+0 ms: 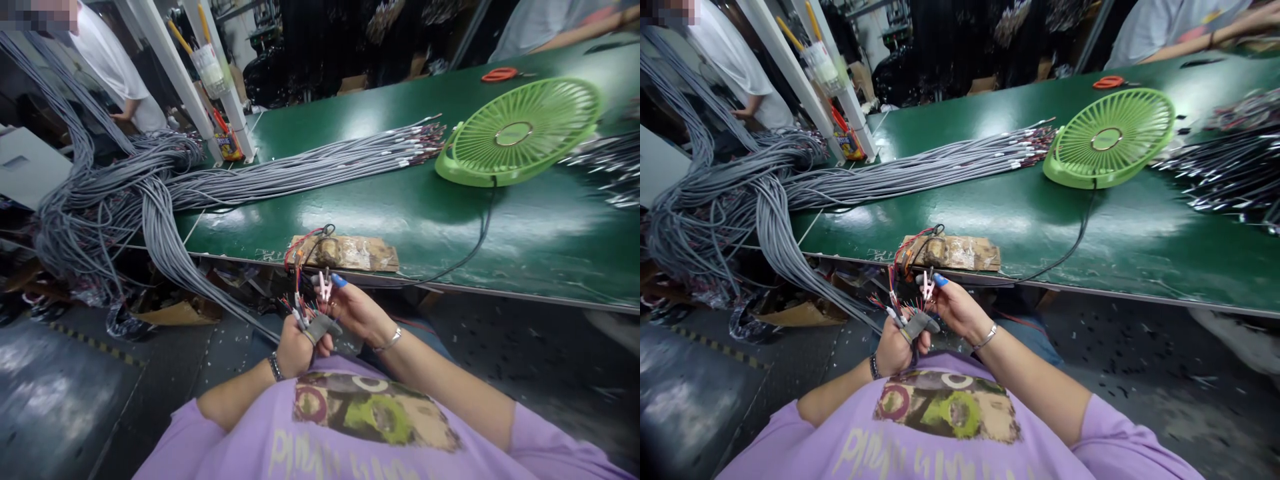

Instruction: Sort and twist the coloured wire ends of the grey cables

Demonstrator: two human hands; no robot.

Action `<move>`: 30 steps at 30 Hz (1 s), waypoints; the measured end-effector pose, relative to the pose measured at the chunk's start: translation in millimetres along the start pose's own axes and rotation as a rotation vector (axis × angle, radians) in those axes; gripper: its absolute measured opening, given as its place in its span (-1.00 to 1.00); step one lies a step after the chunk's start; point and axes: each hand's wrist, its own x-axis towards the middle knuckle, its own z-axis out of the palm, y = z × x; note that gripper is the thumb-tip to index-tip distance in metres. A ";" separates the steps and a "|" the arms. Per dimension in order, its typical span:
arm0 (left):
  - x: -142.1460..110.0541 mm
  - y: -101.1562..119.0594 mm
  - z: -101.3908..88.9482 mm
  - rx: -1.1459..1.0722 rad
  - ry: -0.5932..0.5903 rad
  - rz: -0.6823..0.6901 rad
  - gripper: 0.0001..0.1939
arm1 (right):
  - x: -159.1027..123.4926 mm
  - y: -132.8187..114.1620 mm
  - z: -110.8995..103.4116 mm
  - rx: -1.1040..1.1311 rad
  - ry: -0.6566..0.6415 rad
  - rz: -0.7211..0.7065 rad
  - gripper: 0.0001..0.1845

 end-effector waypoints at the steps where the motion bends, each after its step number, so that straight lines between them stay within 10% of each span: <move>1: 1.0 0.2 0.3 -0.005 0.003 0.012 -0.42 | -0.1 0.4 0.6 -0.006 0.006 -0.004 -0.73; 30: -2.0 3.9 0.5 -0.055 0.012 -0.035 -0.41 | 4.0 3.1 1.8 0.078 -0.009 0.055 -0.67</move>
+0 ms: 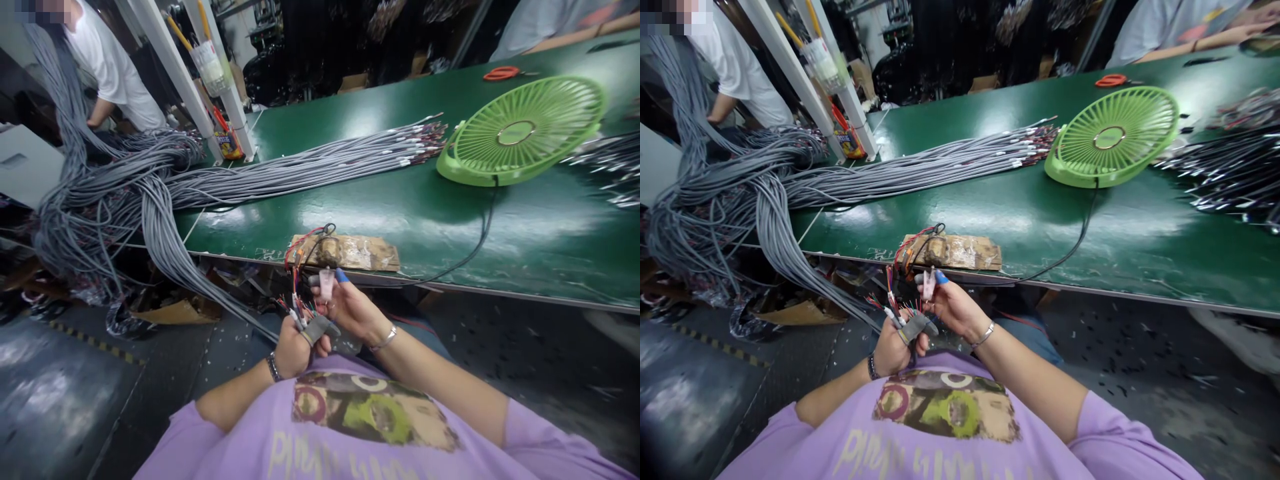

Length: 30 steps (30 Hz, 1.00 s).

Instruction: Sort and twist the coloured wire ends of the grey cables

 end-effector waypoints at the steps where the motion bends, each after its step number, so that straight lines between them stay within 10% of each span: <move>1: 0.0 2.2 0.4 -0.017 -0.015 -0.007 -0.42 | -0.3 -1.1 0.4 -0.027 0.009 -0.025 -0.70; 9: 7.0 16.8 7.9 -0.114 -0.070 -0.060 -0.46 | -1.9 3.8 -0.1 -0.254 0.157 -0.277 -0.50; 21: 10.1 14.4 9.2 -0.097 -0.067 -0.094 -0.47 | 6.1 0.5 0.4 0.048 0.057 -0.025 -0.75; 30: 4.9 8.0 6.6 -0.056 -0.040 -0.092 -0.41 | -1.1 6.6 -12.2 -0.032 -0.058 -0.009 -0.48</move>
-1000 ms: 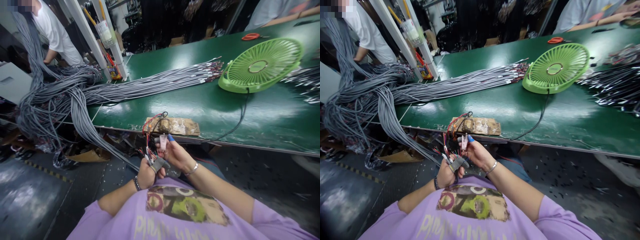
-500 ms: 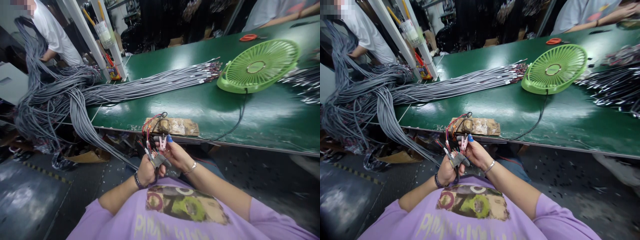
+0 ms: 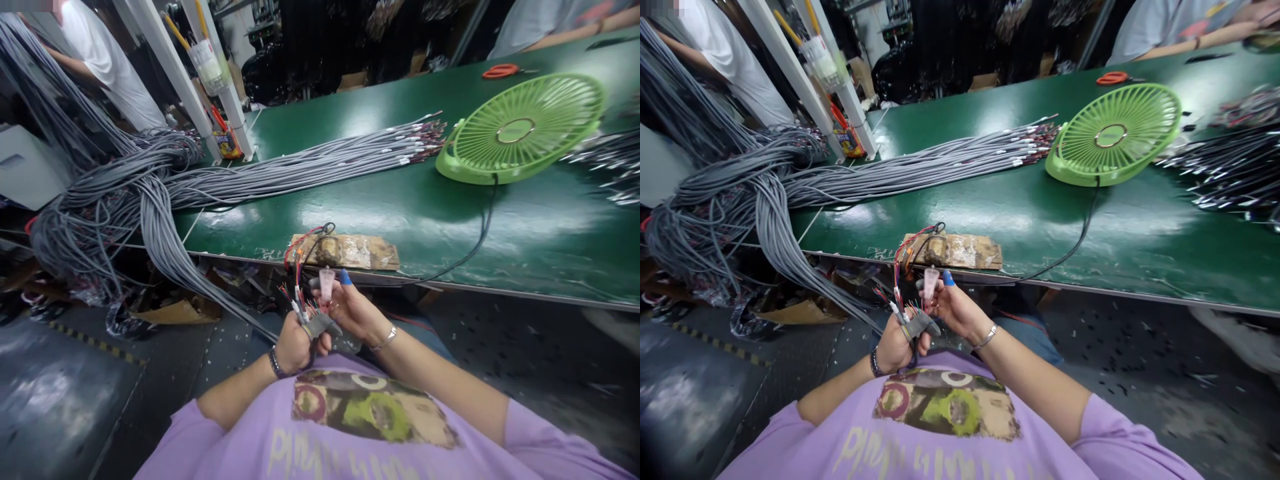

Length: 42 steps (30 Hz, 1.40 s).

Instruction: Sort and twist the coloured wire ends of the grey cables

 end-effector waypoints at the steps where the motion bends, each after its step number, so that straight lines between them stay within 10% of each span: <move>1: -0.8 -3.0 -1.9 0.012 0.009 0.010 -0.41 | -3.6 -0.4 -1.7 -0.036 -0.008 0.004 -0.45; 23: -6.5 -3.2 -15.7 0.337 -0.090 0.072 -0.38 | -37.9 -21.5 17.0 -0.793 0.003 -0.061 -0.66; 33: -5.4 -14.6 -11.4 0.202 0.089 0.138 -0.38 | -40.1 -5.3 31.9 -0.578 -0.007 -0.070 -0.66; 42: -5.9 -7.0 -12.0 0.268 -0.045 0.049 -0.44 | -38.8 -0.7 28.8 -0.588 0.096 -0.093 -0.67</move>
